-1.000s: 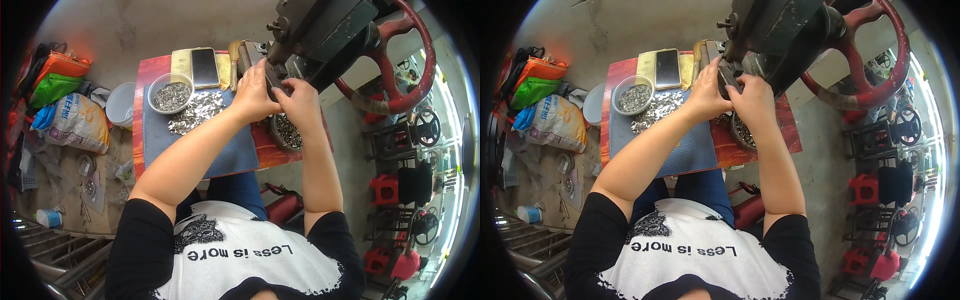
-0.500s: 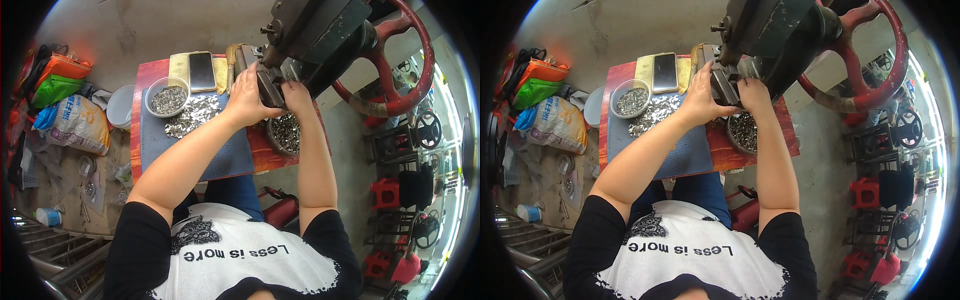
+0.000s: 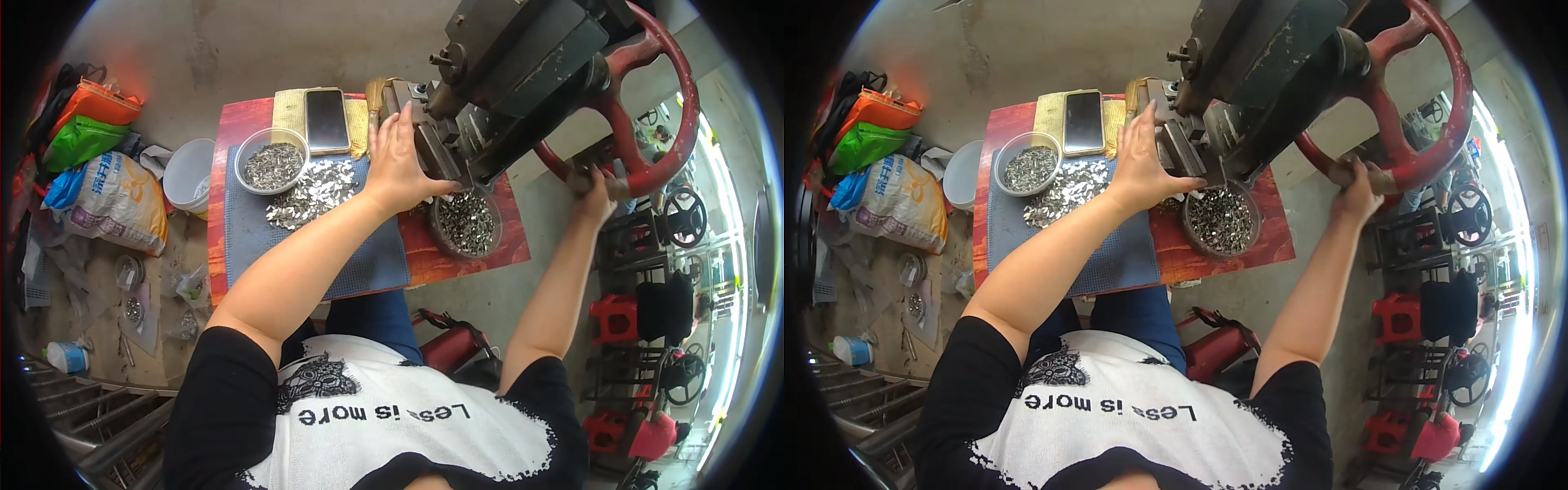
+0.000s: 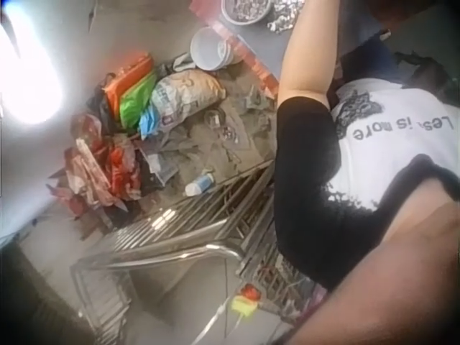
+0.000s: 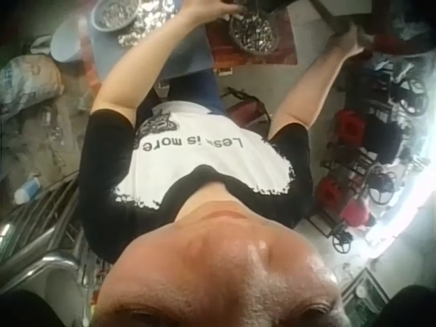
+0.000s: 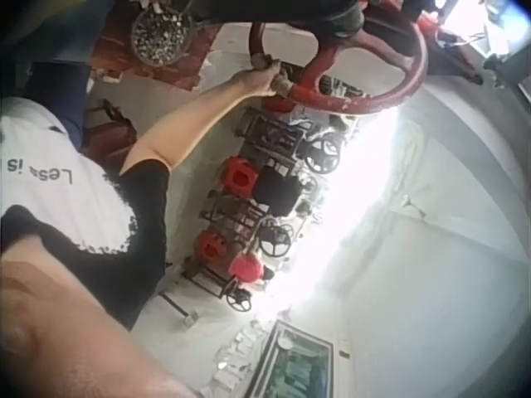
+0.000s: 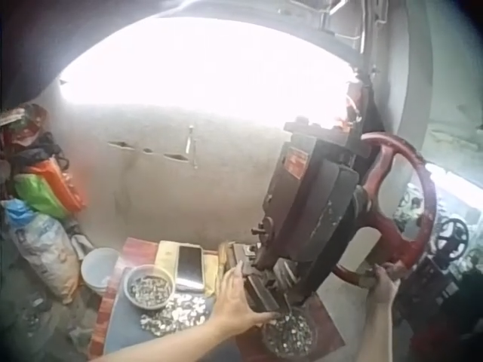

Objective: Assembling small metal components using a manual hand press machine at a workbench.

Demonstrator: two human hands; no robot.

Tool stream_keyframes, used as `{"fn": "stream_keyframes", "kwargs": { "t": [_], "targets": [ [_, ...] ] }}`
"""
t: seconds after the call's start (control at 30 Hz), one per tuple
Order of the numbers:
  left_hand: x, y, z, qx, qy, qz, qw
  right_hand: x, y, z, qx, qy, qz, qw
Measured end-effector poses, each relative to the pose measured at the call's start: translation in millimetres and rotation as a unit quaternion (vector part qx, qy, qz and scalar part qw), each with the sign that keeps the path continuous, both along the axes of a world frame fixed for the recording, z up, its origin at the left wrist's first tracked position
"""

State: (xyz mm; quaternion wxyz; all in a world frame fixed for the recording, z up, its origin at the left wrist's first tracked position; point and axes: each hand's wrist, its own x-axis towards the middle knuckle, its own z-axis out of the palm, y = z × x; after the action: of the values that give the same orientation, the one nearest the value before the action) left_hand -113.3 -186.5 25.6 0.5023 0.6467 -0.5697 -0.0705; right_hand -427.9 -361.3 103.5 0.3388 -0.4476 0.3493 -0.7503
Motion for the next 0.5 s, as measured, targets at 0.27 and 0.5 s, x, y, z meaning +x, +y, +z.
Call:
{"fn": "stream_keyframes", "kwargs": {
  "t": [0.27, 0.5],
  "targets": [
    [38, -49, 5, 0.043, 0.022, -0.060, 0.997, -27, 33, 148, 0.115, 0.240, 0.003, 0.964],
    [40, -60, 3, 0.053, 0.013, -0.071, 0.996, -23, 27, 136, 0.045, 0.155, -0.015, 0.987]
  ]
}}
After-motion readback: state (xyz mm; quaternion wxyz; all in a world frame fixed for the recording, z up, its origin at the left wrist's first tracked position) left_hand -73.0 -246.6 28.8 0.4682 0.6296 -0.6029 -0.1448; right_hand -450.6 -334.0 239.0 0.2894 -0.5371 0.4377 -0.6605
